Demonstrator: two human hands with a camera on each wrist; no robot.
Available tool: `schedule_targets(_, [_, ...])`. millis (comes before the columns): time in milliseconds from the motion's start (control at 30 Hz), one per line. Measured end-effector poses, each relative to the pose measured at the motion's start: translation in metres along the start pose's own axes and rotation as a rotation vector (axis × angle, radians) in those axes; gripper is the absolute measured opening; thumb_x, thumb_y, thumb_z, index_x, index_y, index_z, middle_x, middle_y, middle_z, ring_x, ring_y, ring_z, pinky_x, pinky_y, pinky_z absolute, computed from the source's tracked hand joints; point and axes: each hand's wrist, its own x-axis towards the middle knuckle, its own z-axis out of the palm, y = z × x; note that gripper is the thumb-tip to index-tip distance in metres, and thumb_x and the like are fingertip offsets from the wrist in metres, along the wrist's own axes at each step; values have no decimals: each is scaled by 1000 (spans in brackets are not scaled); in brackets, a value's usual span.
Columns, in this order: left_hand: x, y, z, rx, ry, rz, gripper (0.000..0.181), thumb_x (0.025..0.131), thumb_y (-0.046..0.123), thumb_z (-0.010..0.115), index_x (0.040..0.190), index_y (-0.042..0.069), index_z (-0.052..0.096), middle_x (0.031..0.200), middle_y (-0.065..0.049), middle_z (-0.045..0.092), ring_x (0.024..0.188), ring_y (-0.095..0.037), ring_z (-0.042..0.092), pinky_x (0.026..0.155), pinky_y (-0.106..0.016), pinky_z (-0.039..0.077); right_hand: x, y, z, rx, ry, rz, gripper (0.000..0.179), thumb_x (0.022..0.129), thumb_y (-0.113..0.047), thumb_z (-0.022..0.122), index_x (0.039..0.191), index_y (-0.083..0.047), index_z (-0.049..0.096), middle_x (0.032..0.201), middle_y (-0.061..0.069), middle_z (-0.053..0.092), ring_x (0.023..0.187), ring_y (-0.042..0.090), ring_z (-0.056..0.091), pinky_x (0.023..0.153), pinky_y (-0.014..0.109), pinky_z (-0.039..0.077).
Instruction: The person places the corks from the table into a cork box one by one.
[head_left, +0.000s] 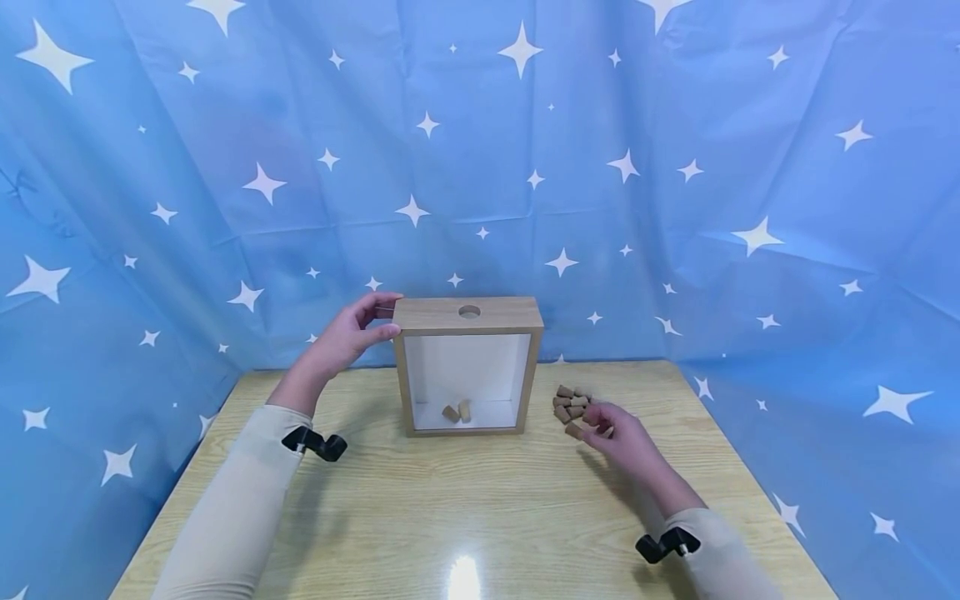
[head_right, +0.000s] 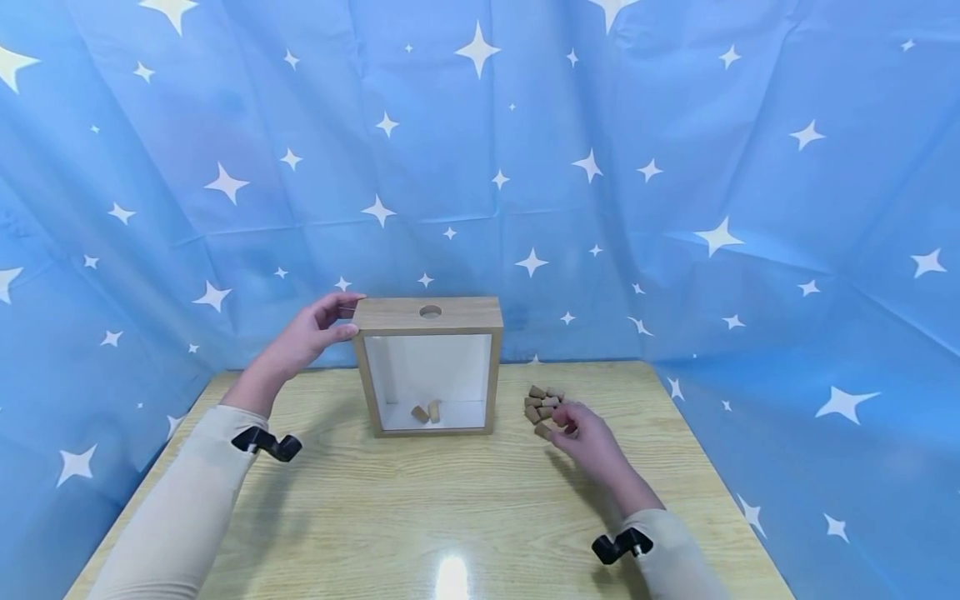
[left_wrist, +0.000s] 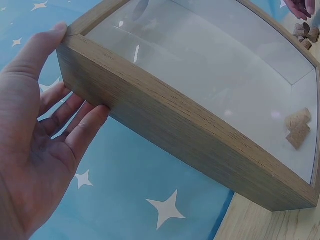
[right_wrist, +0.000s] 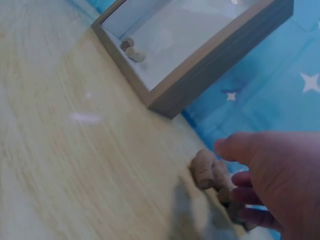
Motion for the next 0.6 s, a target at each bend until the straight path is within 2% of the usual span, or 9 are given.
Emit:
schedule_targets(133, [0,0,1,1,2,4,59,109,21,76,162,12,52,154,-16,55,150,-36,48,121,-59,44,-1,3,7,9,20,-36,23,97,-2,84,116,1,71,116,18,71,94,22,70,80,32,61])
schedule_targets(300, [0,0,1,-2,1,6,59,109,21,75,162,12,52,153,-16,56,148,-35,50,121,-57,45,-1,10,15,-23,17,-77,34,96,1,84,127,0,73,108,10,70,92,19,69,79,33,61])
schedule_targets(433, [1,-2,0,-1,4,3,57,109,20,75,162,12,52,152,-15,56,145,-32,52,120,-55,46,0,14,20,-76,9,-77,39,96,-2,85,133,-2,72,103,4,69,90,16,66,78,35,60])
schedule_targets(600, [1,-3,0,0,5,6,58,109,20,75,162,13,52,153,-15,55,144,-33,52,120,-55,46,1,14,25,-131,15,-74,40,96,-2,85,134,-4,72,102,2,67,89,15,65,79,38,58])
